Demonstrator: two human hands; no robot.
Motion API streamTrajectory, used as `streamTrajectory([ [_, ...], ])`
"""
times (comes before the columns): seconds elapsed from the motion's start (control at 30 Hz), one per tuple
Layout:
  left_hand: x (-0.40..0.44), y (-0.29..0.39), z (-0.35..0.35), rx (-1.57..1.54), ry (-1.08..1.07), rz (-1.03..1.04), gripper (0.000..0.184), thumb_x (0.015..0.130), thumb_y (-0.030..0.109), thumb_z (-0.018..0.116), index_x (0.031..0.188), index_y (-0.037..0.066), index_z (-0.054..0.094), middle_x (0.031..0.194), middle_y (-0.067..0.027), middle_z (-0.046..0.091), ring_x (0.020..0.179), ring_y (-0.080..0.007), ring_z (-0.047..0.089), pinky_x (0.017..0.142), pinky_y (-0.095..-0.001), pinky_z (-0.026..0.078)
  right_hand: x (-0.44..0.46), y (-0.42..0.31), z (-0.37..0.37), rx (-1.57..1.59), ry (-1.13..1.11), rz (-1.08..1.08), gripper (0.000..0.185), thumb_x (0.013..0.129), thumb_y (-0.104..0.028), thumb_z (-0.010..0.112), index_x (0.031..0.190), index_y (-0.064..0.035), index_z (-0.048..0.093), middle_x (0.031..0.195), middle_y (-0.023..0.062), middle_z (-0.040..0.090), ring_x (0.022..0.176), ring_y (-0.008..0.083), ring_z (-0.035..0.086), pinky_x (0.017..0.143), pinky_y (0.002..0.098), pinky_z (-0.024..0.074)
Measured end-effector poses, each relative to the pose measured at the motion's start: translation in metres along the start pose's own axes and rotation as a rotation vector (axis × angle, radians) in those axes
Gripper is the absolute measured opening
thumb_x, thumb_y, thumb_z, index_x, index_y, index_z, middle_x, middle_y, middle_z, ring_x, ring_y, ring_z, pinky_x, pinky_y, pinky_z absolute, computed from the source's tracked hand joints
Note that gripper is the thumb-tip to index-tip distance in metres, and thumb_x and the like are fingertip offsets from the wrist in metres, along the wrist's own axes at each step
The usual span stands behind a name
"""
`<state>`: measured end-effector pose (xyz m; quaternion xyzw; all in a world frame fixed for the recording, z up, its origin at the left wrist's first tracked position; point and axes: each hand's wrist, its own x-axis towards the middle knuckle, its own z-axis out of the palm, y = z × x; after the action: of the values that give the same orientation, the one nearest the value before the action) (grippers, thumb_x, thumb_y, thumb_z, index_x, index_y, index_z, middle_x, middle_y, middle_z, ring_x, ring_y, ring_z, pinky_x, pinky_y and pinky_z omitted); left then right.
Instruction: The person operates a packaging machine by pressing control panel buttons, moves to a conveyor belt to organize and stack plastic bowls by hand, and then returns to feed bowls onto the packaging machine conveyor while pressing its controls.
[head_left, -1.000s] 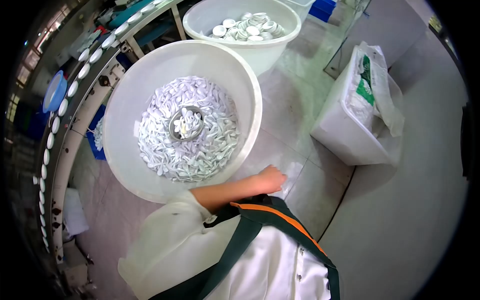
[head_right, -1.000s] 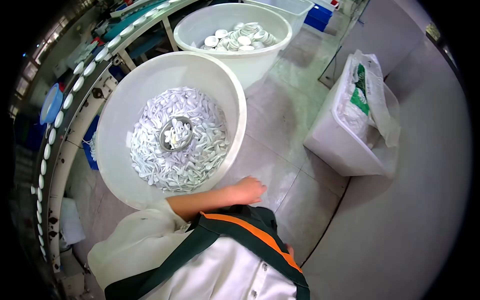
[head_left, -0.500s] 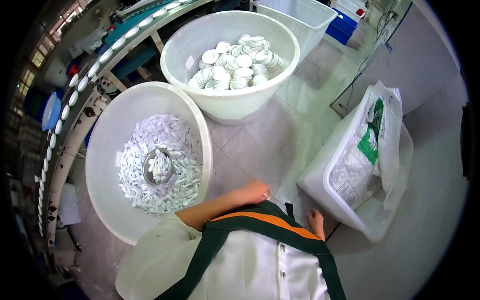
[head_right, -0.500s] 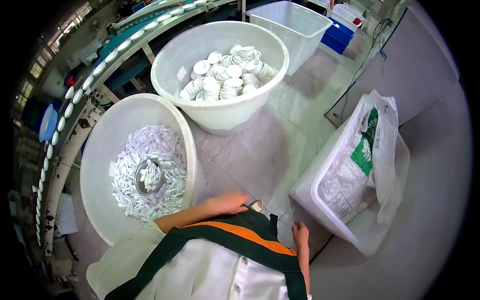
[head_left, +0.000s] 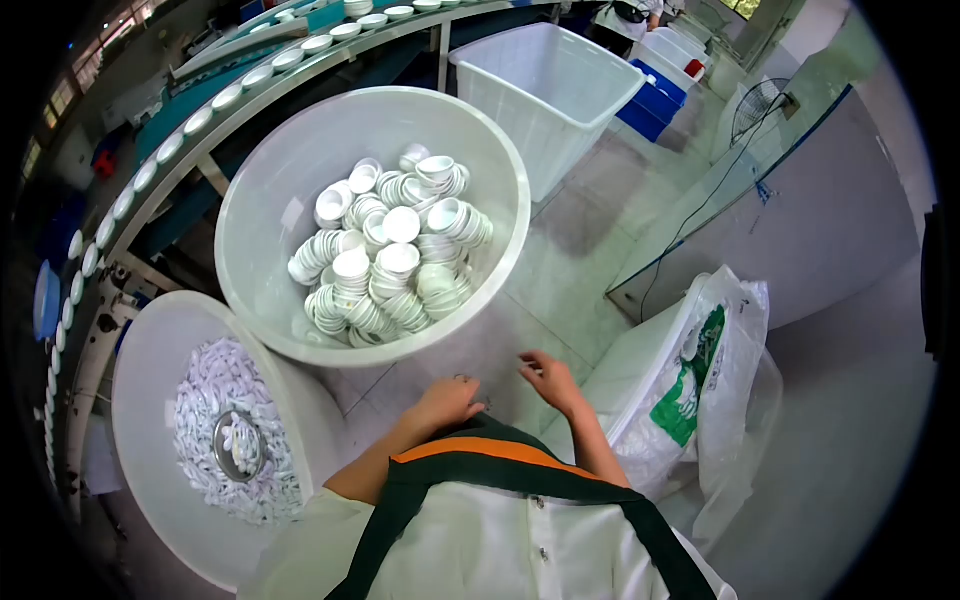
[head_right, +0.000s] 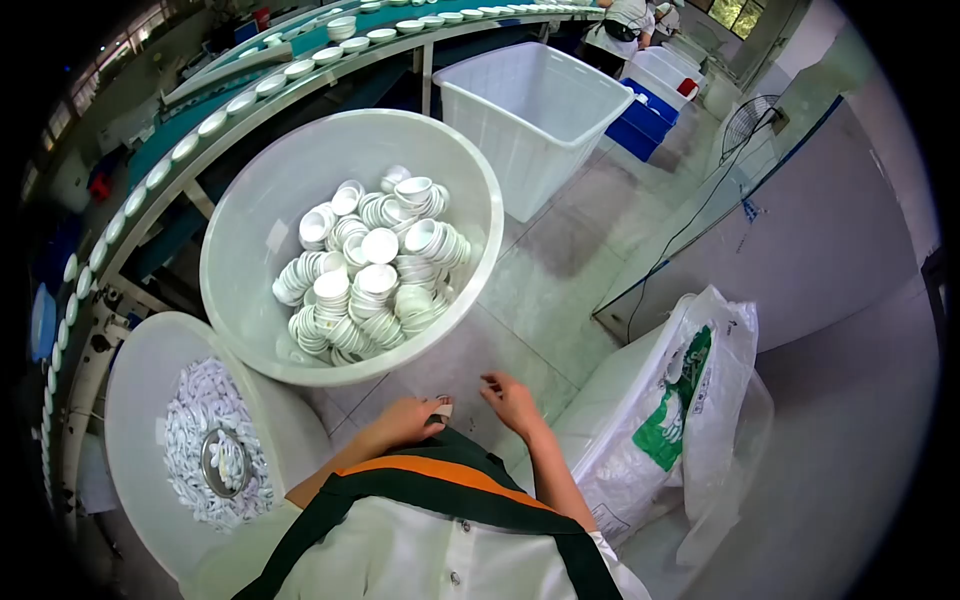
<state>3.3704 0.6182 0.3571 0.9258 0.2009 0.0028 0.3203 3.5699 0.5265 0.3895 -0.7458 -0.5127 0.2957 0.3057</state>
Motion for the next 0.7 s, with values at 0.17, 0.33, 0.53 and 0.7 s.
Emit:
streamTrajectory([
  [0.17, 0.125, 0.01, -0.075, 0.121, 0.068, 0.235, 0.028, 0.075, 0.028, 0.059, 0.087, 0.003, 0.053, 0.082, -0.0166, 0.058, 0.079, -0.0332, 0.056, 0.072, -0.0406, 0.042, -0.003, 0.073, -0.043, 0.004, 0.058, 0.31, 0.03, 0.08, -0.022, 0.058, 0.102, -0.0018, 0.057, 0.094, 0.0156, 0.062, 0.084, 0.0257, 0.061, 0.074, 0.0327, 0.0471],
  [0.33, 0.235, 0.014, -0.091, 0.214, -0.021, 0.284, 0.031, 0.077, 0.029, 0.058, 0.09, 0.002, 0.05, 0.083, -0.0157, 0.058, 0.082, -0.0322, 0.055, 0.074, -0.04, 0.042, 0.018, 0.143, -0.099, 0.001, 0.13, 0.48, 0.031, 0.079, -0.023, 0.058, 0.101, -0.0011, 0.057, 0.087, 0.0157, 0.063, 0.081, 0.0245, 0.061, 0.072, 0.0314, 0.0474],
  [0.53, 0.339, 0.038, -0.066, 0.259, -0.269, 0.191, 0.036, 0.076, 0.036, 0.058, 0.092, 0.004, 0.053, 0.083, -0.0153, 0.058, 0.083, -0.0316, 0.056, 0.071, -0.0417, 0.043, 0.139, 0.167, -0.186, 0.04, 0.034, 0.381, 0.031, 0.08, -0.025, 0.056, 0.102, -0.0025, 0.056, 0.091, 0.0166, 0.062, 0.086, 0.0289, 0.06, 0.075, 0.0346, 0.0467],
  [0.7, 0.407, 0.052, -0.092, 0.126, -0.041, 0.195, 0.035, 0.076, 0.036, 0.058, 0.089, 0.005, 0.052, 0.077, -0.0161, 0.057, 0.074, -0.0335, 0.057, 0.065, -0.0417, 0.045, 0.25, 0.189, -0.269, -0.008, -0.042, 0.185, 0.031, 0.081, -0.023, 0.056, 0.104, -0.0025, 0.055, 0.091, 0.0159, 0.062, 0.083, 0.0293, 0.059, 0.074, 0.0343, 0.0467],
])
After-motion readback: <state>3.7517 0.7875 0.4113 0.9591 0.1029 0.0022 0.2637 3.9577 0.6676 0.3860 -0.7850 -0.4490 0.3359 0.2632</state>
